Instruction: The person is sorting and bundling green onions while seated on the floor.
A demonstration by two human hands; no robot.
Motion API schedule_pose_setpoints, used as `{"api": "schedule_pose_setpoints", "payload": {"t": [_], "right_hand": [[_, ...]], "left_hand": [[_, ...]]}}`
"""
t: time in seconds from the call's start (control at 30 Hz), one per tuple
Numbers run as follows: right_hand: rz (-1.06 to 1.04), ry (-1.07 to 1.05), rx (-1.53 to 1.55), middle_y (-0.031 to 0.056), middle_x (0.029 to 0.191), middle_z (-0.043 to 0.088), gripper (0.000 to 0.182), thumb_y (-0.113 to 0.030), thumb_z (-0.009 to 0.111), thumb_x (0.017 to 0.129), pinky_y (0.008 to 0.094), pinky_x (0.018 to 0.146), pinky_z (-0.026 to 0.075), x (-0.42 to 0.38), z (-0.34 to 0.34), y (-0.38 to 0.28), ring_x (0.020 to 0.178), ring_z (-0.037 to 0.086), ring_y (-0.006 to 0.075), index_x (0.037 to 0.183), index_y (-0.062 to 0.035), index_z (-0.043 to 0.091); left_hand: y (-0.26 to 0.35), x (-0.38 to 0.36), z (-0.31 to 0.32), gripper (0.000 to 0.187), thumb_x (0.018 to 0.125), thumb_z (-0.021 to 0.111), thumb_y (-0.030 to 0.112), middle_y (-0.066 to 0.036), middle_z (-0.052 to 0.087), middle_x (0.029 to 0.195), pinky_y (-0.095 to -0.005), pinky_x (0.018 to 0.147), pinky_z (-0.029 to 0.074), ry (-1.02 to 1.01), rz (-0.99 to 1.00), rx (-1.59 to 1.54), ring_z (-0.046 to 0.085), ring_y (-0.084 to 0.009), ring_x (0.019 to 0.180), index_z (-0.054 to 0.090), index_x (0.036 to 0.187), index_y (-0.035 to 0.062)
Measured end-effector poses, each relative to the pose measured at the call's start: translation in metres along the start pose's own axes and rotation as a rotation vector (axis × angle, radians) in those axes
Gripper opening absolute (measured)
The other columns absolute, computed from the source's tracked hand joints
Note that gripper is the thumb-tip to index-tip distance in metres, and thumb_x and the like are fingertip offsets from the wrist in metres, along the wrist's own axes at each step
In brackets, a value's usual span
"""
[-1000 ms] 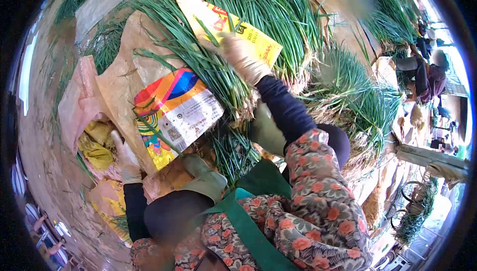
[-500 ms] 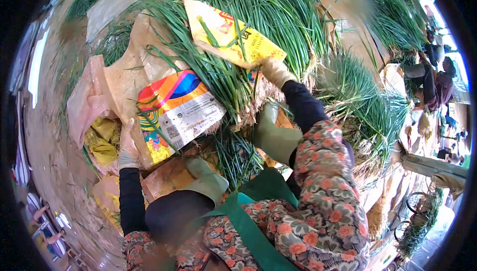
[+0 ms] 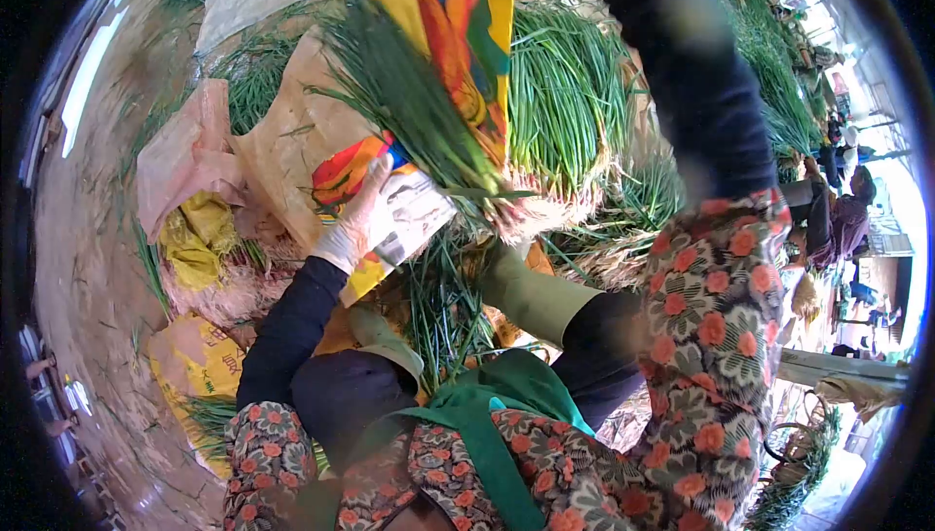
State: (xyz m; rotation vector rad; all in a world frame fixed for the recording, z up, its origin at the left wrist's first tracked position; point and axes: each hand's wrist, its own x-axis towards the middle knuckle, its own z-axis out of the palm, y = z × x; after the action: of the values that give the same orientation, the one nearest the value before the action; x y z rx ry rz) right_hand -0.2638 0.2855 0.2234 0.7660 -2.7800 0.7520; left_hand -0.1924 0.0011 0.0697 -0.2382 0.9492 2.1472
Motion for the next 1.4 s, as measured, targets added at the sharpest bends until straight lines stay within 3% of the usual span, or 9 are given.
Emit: {"api": "schedule_pose_setpoints", "payload": {"t": [0.17,0.43,0.67,0.8,0.83,1.13,1.23,1.27,1.4], "right_hand": [[0.125,-0.213,0.045,0.0133,0.085,0.061,0.016,-0.015,0.054,0.080,0.0315,0.065,0.048,-0.087,0.043,-0.023,0.078,0.061,0.0253,0.094,-0.0090,0.059],[0.359,-0.503,0.098,0.0132,0.087,0.061,0.018,-0.016,0.055,0.080,0.0314,0.068,0.048,-0.228,0.074,-0.017,0.080,0.061,0.0255,0.096,-0.0073,0.059],[0.468,-0.421,0.049,0.0132,0.089,0.062,0.021,-0.016,0.055,0.080,0.0313,0.071,0.048,-0.233,0.046,0.085,0.082,0.060,0.0257,0.098,-0.0058,0.059],[0.325,-0.416,0.103,0.0132,0.090,0.062,0.022,-0.016,0.056,0.080,0.0312,0.072,0.048,-0.188,0.072,0.135,0.084,0.060,0.0259,0.098,-0.0049,0.059],[0.205,-0.396,0.191,0.0132,0.090,0.062,0.022,-0.016,0.056,0.080,0.0312,0.072,0.048,-0.190,0.103,0.151,0.084,0.060,0.0259,0.099,-0.0047,0.059],[0.345,-0.177,0.085,0.0127,0.083,0.064,0.027,-0.031,0.054,0.082,0.0345,0.071,0.046,-0.139,0.120,-0.082,0.079,0.060,0.0278,0.094,-0.0086,0.063],[0.269,-0.060,0.637,0.0148,0.078,0.063,0.029,-0.032,0.054,0.082,0.0346,0.068,0.046,-0.131,0.199,-0.070,0.079,0.060,0.0300,0.086,-0.0043,0.061],[0.227,-0.100,0.118,0.0163,0.077,0.062,0.028,-0.032,0.054,0.082,0.0371,0.067,0.046,-0.127,0.148,-0.125,0.076,0.060,0.0327,0.085,-0.0049,0.061],[0.197,-0.142,0.102,0.0164,0.077,0.062,0.025,-0.029,0.053,0.081,0.0396,0.069,0.047,-0.122,0.198,-0.136,0.075,0.060,0.0335,0.085,-0.0057,0.061]], "left_hand": [[0.021,0.014,-0.001,0.109,0.060,0.059,0.072,-0.014,0.023,0.139,-0.0576,0.099,0.024,-0.054,-0.032,-0.182,0.024,-0.0316,0.126,0.013,0.138,0.0113],[0.031,0.065,-0.037,0.044,0.078,0.066,0.027,-0.008,0.053,0.114,-0.0490,0.090,0.039,0.047,0.067,-0.184,0.050,-0.0270,0.104,0.050,0.114,0.0085],[0.052,0.092,-0.065,0.057,0.070,0.073,0.031,-0.006,0.054,0.113,-0.0425,0.094,0.035,0.365,0.264,0.326,0.049,-0.0224,0.105,0.050,0.116,0.0084],[0.066,0.061,-0.061,0.090,0.068,0.075,0.028,-0.008,0.037,0.132,-0.0514,0.094,0.031,0.887,0.355,0.585,0.042,-0.0272,0.114,0.020,0.137,0.0144],[0.067,0.047,-0.057,0.101,0.068,0.073,0.031,-0.009,0.023,0.141,-0.0576,0.095,0.025,0.822,0.221,0.282,0.029,-0.0297,0.125,0.003,0.140,0.0203],[-0.055,-0.021,-0.126,0.047,0.087,0.039,0.033,-0.009,0.036,0.135,-0.0425,0.102,0.023,0.829,0.199,-0.083,0.030,-0.0239,0.125,0.038,0.124,0.0031],[-0.103,-0.046,-0.101,0.042,0.089,0.039,0.030,-0.010,0.040,0.132,-0.0421,0.098,0.029,0.695,0.288,-0.255,0.036,-0.0261,0.121,0.040,0.123,0.0079],[-0.122,-0.055,-0.090,0.040,0.089,0.038,0.030,-0.010,0.041,0.131,-0.0420,0.096,0.032,0.650,0.315,-0.312,0.039,-0.0269,0.120,0.041,0.123,0.0095],[-0.147,-0.095,-0.053,0.031,0.087,0.048,0.019,-0.007,0.053,0.117,-0.0434,0.090,0.037,0.617,0.317,-0.376,0.049,-0.0236,0.107,0.047,0.117,0.0099]]}}
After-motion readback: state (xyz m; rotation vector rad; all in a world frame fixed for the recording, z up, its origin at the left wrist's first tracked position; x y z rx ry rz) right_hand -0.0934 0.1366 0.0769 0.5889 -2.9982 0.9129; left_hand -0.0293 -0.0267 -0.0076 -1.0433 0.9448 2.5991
